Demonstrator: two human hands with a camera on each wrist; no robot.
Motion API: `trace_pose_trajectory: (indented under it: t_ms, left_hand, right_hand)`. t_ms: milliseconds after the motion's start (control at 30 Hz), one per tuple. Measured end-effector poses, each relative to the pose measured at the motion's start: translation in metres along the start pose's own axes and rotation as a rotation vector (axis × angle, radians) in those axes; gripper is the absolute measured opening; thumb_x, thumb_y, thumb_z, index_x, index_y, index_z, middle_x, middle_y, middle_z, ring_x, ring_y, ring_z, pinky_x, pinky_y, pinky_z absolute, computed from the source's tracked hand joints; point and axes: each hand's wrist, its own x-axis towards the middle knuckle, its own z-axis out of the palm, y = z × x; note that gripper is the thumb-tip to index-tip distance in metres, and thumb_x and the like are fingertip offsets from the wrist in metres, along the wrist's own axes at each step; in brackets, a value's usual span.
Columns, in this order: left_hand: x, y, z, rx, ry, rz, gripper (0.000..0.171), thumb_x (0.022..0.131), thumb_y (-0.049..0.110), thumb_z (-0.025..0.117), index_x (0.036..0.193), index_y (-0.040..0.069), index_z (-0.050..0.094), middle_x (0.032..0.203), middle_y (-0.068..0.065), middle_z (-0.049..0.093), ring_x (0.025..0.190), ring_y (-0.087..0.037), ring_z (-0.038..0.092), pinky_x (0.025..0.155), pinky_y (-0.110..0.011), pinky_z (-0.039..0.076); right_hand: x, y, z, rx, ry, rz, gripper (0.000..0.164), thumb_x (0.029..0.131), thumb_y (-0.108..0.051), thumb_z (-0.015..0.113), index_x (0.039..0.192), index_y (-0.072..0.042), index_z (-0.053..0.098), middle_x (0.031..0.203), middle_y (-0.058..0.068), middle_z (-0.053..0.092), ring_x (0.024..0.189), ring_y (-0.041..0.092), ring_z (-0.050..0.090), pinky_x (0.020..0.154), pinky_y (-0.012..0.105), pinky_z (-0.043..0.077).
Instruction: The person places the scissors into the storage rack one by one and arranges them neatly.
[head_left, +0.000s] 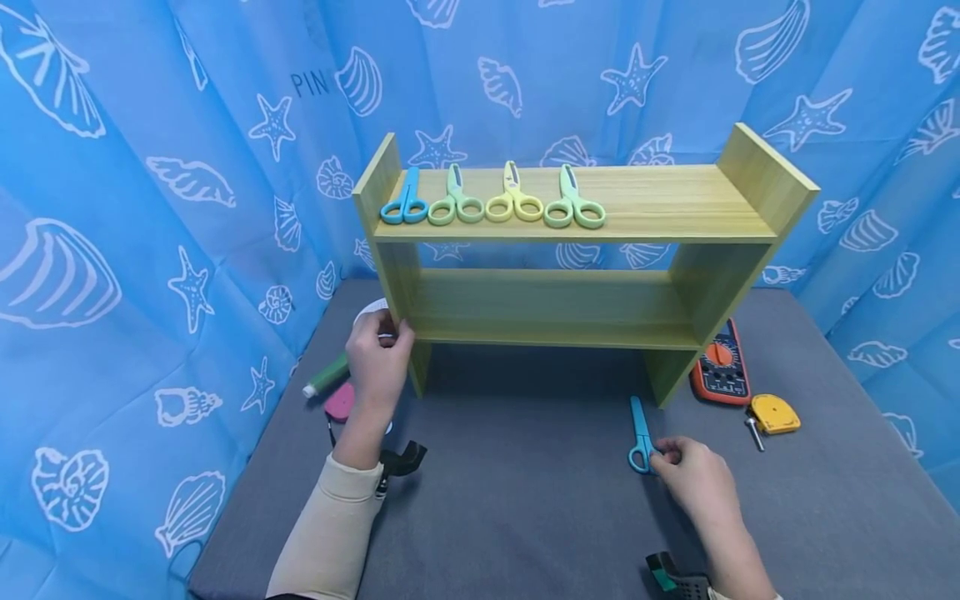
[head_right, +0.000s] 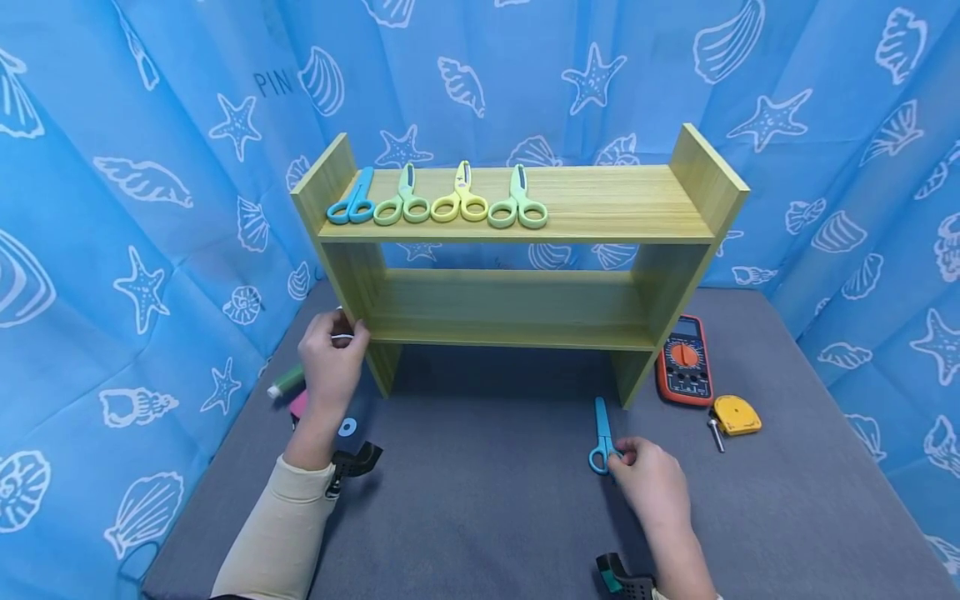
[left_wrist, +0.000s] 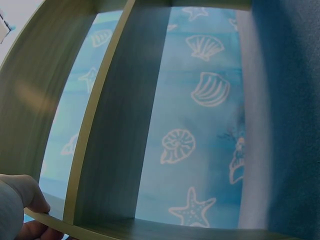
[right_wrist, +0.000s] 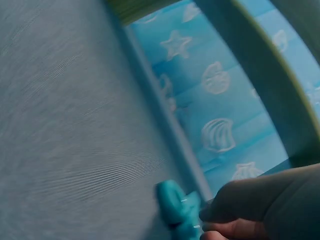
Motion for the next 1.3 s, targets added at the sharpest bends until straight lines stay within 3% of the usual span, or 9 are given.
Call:
trace_pose_trajectory:
  t_ms: [267,667,867,1000,1167,1300]
  left_hand:
    - [-0.001,0.001,0.001,0.0,-0.006,0.0,0.011,0.093,0.008,0.07,0.1,-0.001,0.068,0.092,-0.011,0.063,0.081,-0.02,0.063,0.067,-0.037,0.06]
    - [0.0,0.003,0.002,0.006,-0.014,0.014,0.013,0.093,0.009,0.07,0.101,0.0,0.069,0.092,-0.011,0.064,0.081,-0.019,0.063,0.067,-0.031,0.059]
    - [0.001,0.004,0.001,0.0,-0.011,0.02,0.013,0.093,0.008,0.07,0.101,-0.001,0.068,0.093,-0.012,0.064,0.081,-0.02,0.063,0.067,-0.036,0.06]
    - [0.001,0.004,0.0,0.0,-0.008,0.019,0.013,0.092,0.008,0.071,0.102,-0.001,0.068,0.094,-0.012,0.064,0.082,-0.019,0.064,0.068,-0.037,0.06]
    - [0.0,0.003,-0.001,-0.003,-0.012,0.012,0.014,0.094,0.009,0.07,0.103,-0.001,0.068,0.095,-0.011,0.065,0.083,-0.02,0.064,0.069,-0.036,0.06]
    - [0.0,0.002,-0.001,-0.002,-0.008,0.013,0.014,0.094,0.008,0.07,0.103,-0.002,0.069,0.095,-0.012,0.065,0.083,-0.02,0.065,0.069,-0.036,0.06]
  right_hand:
    - [0.005,0.005,0.008,-0.021,0.048,0.018,0.032,0.086,-0.018,0.068,0.106,0.008,0.071,0.08,0.009,0.06,0.074,0.024,0.052,0.059,0.034,0.039]
    - [-0.004,0.012,-0.003,0.002,-0.011,0.013,0.018,0.083,-0.018,0.074,0.084,-0.001,0.07,0.072,0.003,0.062,0.07,0.023,0.054,0.058,0.033,0.042]
    - [-0.021,0.012,-0.032,0.1,-0.096,0.044,0.022,0.084,-0.018,0.071,0.094,0.001,0.071,0.076,0.002,0.063,0.073,0.022,0.054,0.059,0.034,0.044]
    - [-0.034,0.012,-0.058,0.135,-0.107,0.024,0.025,0.087,-0.018,0.069,0.099,0.003,0.071,0.078,0.003,0.068,0.072,0.021,0.056,0.059,0.034,0.048]
    - [-0.051,0.006,-0.093,0.148,-0.055,-0.016,0.026,0.091,-0.019,0.066,0.101,0.004,0.071,0.079,0.002,0.071,0.068,0.02,0.061,0.058,0.034,0.053]
    - [-0.063,-0.005,-0.121,0.106,0.043,-0.093,0.027,0.093,-0.017,0.063,0.105,0.007,0.067,0.078,0.002,0.069,0.064,0.018,0.059,0.055,0.032,0.049]
